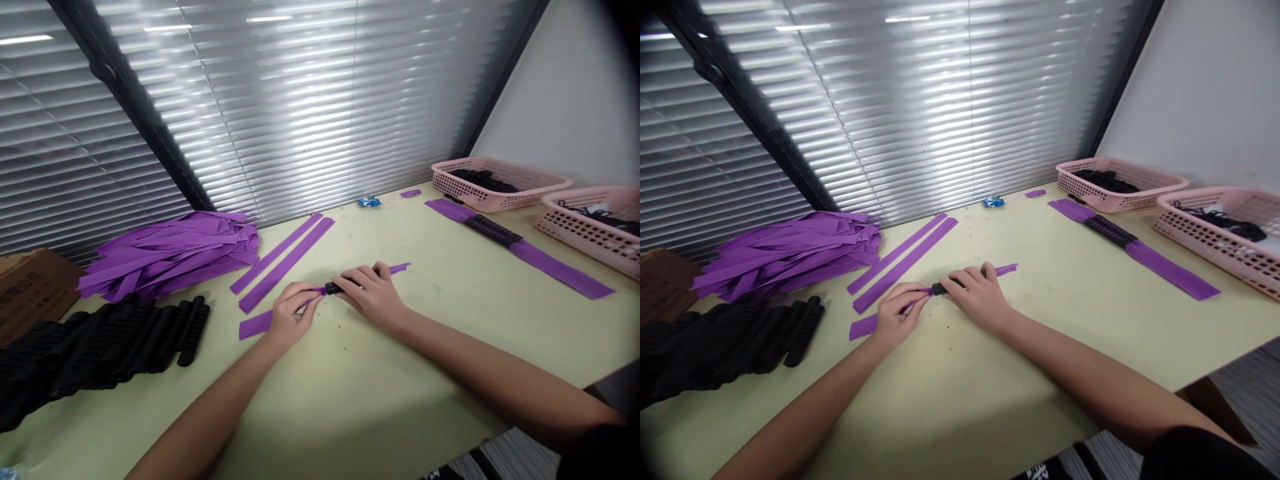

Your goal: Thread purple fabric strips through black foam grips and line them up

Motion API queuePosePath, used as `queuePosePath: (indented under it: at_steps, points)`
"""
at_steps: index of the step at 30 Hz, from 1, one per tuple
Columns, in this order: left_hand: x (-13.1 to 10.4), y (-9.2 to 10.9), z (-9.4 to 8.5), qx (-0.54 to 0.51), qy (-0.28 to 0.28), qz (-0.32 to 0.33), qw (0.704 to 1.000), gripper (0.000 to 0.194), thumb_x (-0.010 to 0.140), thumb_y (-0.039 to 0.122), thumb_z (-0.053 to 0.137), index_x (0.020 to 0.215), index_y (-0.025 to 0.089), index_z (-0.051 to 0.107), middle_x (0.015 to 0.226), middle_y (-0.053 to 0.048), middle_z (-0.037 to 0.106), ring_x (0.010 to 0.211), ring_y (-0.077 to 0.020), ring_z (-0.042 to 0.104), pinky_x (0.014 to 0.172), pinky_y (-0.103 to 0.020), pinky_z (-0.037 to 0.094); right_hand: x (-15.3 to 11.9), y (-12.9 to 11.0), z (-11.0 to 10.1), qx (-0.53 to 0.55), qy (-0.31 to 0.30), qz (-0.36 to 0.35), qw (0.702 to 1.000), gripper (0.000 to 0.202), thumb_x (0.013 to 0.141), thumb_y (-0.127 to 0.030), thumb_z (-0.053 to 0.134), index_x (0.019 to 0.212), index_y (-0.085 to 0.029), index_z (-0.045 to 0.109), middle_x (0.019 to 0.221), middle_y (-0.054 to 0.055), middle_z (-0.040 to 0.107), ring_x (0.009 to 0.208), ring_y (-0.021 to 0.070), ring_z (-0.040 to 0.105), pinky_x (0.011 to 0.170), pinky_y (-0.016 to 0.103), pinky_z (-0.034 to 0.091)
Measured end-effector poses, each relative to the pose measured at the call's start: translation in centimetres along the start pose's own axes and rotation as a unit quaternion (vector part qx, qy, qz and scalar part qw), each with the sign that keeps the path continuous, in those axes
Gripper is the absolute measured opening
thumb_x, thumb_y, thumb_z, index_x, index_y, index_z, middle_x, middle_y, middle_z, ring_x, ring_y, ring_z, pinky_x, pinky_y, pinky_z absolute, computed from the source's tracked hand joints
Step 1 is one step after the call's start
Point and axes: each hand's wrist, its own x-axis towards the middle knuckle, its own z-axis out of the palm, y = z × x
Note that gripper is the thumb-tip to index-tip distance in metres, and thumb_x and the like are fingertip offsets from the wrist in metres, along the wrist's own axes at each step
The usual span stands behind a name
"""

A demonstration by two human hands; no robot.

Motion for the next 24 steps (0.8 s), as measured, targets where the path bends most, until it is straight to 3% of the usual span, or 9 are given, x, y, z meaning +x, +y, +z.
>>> queuePosePath:
  at_steps: [9,14,24]
  points:
    - [0.0,0.0,0.2,0.013,-0.014,0.007,1.0,0.011,0.081,0.011,0.063,0.088,0.019,0.067,0.09,-0.007,0.069,0.085,-0.0185,0.064,0.078,-0.035,0.053,-0.1,0.1,0.3,0.004,-0.007,-0.012,1.0,0.02,0.096,-0.031,0.049,0.11,-0.023,0.061,0.097,0.003,0.068,0.084,0.0158,0.051,0.078,0.036,0.023]
    - [0.4,0.2,0.1,0.048,-0.033,0.005,0.998,0.016,0.082,0.013,0.061,0.095,0.02,0.067,0.098,-0.007,0.068,0.091,-0.019,0.063,0.083,-0.035,0.052,0.0,0.8,0.5,0.005,-0.004,-0.005,1.0,0.02,0.096,-0.032,0.05,0.109,-0.023,0.061,0.096,0.003,0.069,0.083,0.0154,0.052,0.076,0.035,0.023]
    - [-0.2,0.4,0.2,0.015,0.003,-0.003,1.0,0.015,0.083,0.009,0.058,0.09,0.019,0.066,0.092,-0.007,0.066,0.086,-0.0176,0.062,0.077,-0.032,0.053,-0.2,-0.2,0.5,0.043,-0.018,0.002,0.999,0.021,0.097,-0.033,0.048,0.107,-0.022,0.062,0.096,0.004,0.069,0.084,0.0159,0.052,0.077,0.035,0.023]
